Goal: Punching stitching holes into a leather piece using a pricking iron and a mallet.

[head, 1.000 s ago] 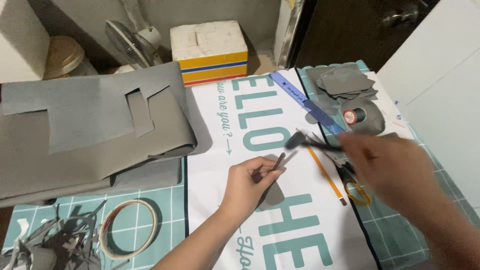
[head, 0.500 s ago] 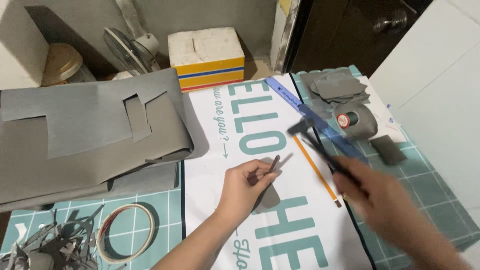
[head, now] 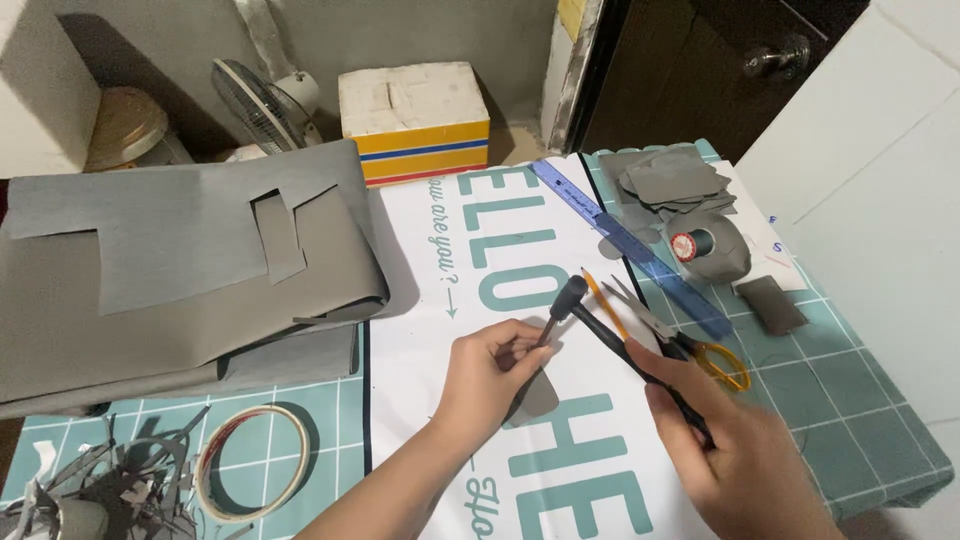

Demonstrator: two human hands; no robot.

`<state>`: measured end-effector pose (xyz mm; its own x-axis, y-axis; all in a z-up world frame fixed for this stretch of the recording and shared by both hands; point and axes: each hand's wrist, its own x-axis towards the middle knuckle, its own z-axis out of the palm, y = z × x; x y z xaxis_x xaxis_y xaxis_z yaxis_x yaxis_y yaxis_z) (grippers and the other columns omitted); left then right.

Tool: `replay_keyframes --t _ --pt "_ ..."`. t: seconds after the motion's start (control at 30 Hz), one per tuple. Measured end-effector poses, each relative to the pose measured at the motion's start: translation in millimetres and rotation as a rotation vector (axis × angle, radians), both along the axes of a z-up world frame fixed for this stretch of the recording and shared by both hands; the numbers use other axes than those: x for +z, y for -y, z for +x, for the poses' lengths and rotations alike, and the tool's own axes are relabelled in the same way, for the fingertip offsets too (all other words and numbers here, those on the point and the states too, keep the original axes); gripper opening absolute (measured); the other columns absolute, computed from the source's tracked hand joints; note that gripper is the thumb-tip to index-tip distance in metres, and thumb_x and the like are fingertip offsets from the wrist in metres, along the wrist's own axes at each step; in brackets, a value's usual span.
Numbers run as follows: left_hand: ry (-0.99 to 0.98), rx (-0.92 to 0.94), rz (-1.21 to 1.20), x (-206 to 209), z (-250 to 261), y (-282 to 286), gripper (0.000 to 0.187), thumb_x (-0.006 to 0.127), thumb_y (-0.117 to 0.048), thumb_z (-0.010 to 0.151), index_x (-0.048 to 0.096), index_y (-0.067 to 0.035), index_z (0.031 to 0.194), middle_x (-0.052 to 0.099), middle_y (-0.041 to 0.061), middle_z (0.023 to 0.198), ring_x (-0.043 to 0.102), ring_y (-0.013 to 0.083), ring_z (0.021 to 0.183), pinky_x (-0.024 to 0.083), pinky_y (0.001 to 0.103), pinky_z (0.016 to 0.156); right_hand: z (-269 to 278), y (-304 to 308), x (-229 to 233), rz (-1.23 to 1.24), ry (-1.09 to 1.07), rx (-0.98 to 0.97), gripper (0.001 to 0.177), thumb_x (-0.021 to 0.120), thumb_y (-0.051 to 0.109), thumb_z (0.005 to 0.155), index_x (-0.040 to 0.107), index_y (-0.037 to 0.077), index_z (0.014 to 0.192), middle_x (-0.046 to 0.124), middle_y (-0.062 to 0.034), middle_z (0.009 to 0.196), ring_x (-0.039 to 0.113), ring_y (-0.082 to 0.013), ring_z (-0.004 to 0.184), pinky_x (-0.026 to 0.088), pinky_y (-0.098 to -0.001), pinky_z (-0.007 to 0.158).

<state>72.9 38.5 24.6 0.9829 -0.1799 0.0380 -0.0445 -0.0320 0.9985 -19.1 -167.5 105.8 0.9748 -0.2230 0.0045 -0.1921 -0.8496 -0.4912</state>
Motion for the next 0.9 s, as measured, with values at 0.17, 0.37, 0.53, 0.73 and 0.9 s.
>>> replay_keyframes --t 0.17,0.37,0.53,0.73,0.9 --pt "0.007 -0.010 -0.024 -0.7 -0.6 -0.2 0.004 0.079 -0.006 0.091 0.078 -0.005 0.094 0.061 -0.003 0.075 0.048 0.0076 0.069 0.043 0.020 0.068 -6.2 -1.2 2.0 -0.010 0.099 -0.001 0.048 0.060 0.026 0.092 0.065 0.045 0.136 0.072 0.0029 0.068 0.044 -0.0134 0.044 0.043 -0.0258 0.048" --pt "0.045 0.005 -0.003 -5.7 3.1 0.9 0.004 0.081 -0.009 0.090 0.080 -0.007 0.094 0.050 -0.006 0.068 0.040 0.0077 0.066 0.037 0.020 0.064 -7.1 -5.1 12.0 0.058 0.040 -0.216 0.052 0.066 0.019 0.085 0.066 0.038 0.133 0.080 0.0111 0.115 0.075 -0.0094 0.099 0.050 -0.0253 0.092" --pt "-0.017 -0.009 -0.024 -1.3 2.8 -0.8 0.011 0.080 -0.008 0.089 0.081 -0.004 0.099 0.075 -0.001 0.082 0.059 0.0048 0.073 0.051 0.018 0.073 -14.4 -15.2 20.8 0.153 0.034 -0.144 0.049 0.068 0.022 0.084 0.081 0.044 0.126 0.087 0.0078 0.081 0.059 -0.0016 0.069 0.050 -0.0205 0.063" --pt "0.026 0.017 -0.024 -12.3 4.5 0.8 0.008 0.083 -0.008 0.087 0.080 -0.004 0.092 0.066 -0.004 0.076 0.043 0.0068 0.068 0.039 0.020 0.066 -10.5 -6.2 9.7 -0.144 -0.060 -0.048 0.048 0.063 0.038 0.088 0.066 0.060 0.130 0.076 0.0054 0.067 0.068 -0.0213 0.047 0.057 -0.0307 0.056" --pt "-0.024 0.010 0.004 -6.0 2.3 -0.3 0.007 0.083 -0.010 0.087 0.080 -0.006 0.092 0.070 -0.004 0.077 0.047 0.0057 0.069 0.044 0.019 0.068 -6.6 -13.3 23.0 -0.047 -0.132 -0.196 0.045 0.063 0.033 0.090 0.074 0.058 0.126 0.067 -0.0049 0.054 0.059 -0.0247 0.048 0.051 -0.0289 0.059"
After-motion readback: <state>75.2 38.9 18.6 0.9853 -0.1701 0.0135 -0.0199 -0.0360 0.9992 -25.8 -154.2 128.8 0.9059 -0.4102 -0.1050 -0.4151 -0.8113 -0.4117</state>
